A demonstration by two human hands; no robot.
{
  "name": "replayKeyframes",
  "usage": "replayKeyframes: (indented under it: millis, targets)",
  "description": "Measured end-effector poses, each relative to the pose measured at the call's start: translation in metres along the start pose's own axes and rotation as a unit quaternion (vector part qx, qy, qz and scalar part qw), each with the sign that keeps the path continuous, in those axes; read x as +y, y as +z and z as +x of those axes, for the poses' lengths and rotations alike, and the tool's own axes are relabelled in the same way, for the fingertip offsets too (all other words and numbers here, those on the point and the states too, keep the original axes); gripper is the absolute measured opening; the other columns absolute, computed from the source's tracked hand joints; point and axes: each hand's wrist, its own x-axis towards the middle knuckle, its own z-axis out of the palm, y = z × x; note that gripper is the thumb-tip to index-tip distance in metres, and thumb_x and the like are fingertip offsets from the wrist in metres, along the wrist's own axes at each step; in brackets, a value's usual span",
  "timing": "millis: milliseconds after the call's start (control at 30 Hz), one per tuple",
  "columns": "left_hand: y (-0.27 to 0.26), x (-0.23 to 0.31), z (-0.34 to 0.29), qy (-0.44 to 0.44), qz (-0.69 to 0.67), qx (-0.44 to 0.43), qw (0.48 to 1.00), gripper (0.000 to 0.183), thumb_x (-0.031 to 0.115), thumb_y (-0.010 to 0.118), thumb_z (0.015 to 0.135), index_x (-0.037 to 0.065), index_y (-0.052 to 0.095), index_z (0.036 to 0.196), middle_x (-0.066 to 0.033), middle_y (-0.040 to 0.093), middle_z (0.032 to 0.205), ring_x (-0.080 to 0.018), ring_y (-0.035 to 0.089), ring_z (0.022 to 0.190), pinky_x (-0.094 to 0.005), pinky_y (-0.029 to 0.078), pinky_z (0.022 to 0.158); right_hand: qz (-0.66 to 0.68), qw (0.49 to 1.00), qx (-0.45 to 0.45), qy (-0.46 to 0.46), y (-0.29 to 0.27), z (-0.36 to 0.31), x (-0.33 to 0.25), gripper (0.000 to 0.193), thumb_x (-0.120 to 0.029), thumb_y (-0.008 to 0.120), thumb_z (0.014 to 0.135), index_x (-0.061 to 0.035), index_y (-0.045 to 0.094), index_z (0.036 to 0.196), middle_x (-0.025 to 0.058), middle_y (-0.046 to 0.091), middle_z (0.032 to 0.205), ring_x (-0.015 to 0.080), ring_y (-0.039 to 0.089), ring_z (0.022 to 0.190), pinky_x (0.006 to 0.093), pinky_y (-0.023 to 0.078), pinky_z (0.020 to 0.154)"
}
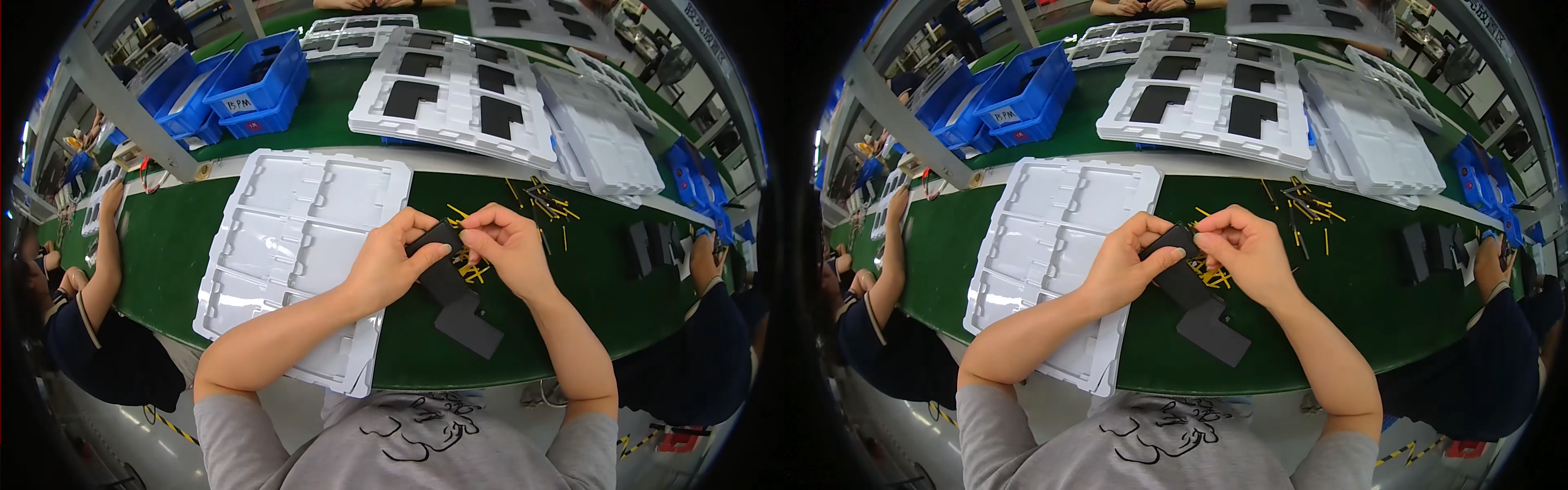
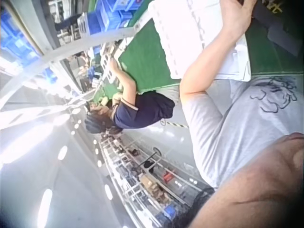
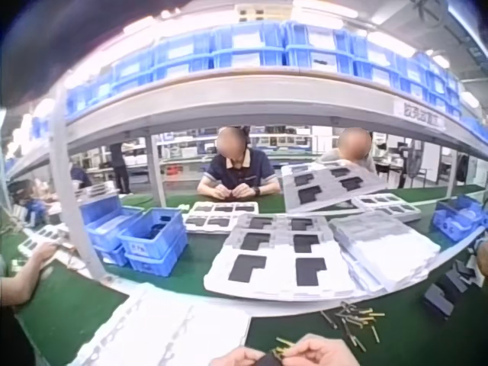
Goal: The person inserts small yellow components into gray rectangular modules at a factory assembly station. They place the completed modules into a white plastic tray and periodically stack the trays. The task involves repetitive manual insertion and placement of parts.
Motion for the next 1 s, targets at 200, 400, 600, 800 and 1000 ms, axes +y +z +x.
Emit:
replayKeyframes:
  millis: [200, 400, 600, 800, 1000]
  targets:
    - [0.001, 0.003, -0.004, 0.058, 0.049, 0.019, 0.997, 0.026, 0.006, 0.067, 0.088, -0.001, 0.051, 0.107, -0.0093, 0.068, 0.092, -0.0092, 0.062, 0.083, -0.0238, 0.050, 0.073, -0.009, 0.999, 0.038, -0.006, 0.017, -0.002, -0.004, 0.010, -0.002, 0.066, 0.086, 0.0027, 0.064, 0.094, 0.0017, 0.058, 0.085, 0.0062, 0.058, 0.066, 0.0206, 0.049, 0.059]
    - [0.002, 0.007, -0.006, 0.079, 0.064, 0.024, 0.995, 0.026, 0.006, 0.067, 0.087, -0.001, 0.051, 0.106, -0.0103, 0.069, 0.091, -0.0096, 0.063, 0.083, -0.0243, 0.051, 0.073, -0.023, 0.998, 0.046, -0.027, 0.021, -0.004, -0.008, 0.008, -0.001, 0.067, 0.085, 0.0032, 0.066, 0.092, 0.0026, 0.056, 0.089, 0.0068, 0.059, 0.068, 0.0204, 0.049, 0.059]
    - [0.002, 0.006, -0.006, 0.077, 0.068, 0.022, 0.994, 0.026, 0.006, 0.068, 0.087, -0.002, 0.051, 0.106, -0.0106, 0.069, 0.091, -0.0100, 0.064, 0.083, -0.0242, 0.051, 0.072, -0.024, 0.998, 0.047, -0.028, 0.021, -0.004, -0.006, 0.009, -0.003, 0.068, 0.086, 0.0024, 0.065, 0.093, 0.0020, 0.058, 0.082, 0.0059, 0.057, 0.065, 0.0200, 0.048, 0.057]
    - [0.000, 0.001, -0.006, 0.090, 0.043, 0.008, 0.995, 0.025, 0.005, 0.066, 0.088, -0.002, 0.050, 0.107, -0.0106, 0.068, 0.093, -0.0103, 0.063, 0.085, -0.0243, 0.050, 0.075, 0.026, 0.999, 0.003, 0.042, 0.014, 0.000, -0.005, 0.012, -0.012, 0.068, 0.087, -0.0013, 0.062, 0.089, 0.0009, 0.059, 0.071, 0.0049, 0.054, 0.060, 0.0197, 0.045, 0.054]
    - [0.002, 0.001, -0.007, 0.098, 0.036, 0.008, 0.994, 0.026, 0.004, 0.066, 0.088, -0.001, 0.050, 0.107, -0.0103, 0.067, 0.094, -0.0104, 0.062, 0.088, -0.0243, 0.049, 0.077, 0.062, 0.998, -0.013, 0.017, 0.013, 0.000, 0.000, 0.013, -0.014, 0.066, 0.089, -0.0022, 0.059, 0.087, 0.0005, 0.058, 0.070, 0.0053, 0.052, 0.058, 0.0204, 0.044, 0.052]
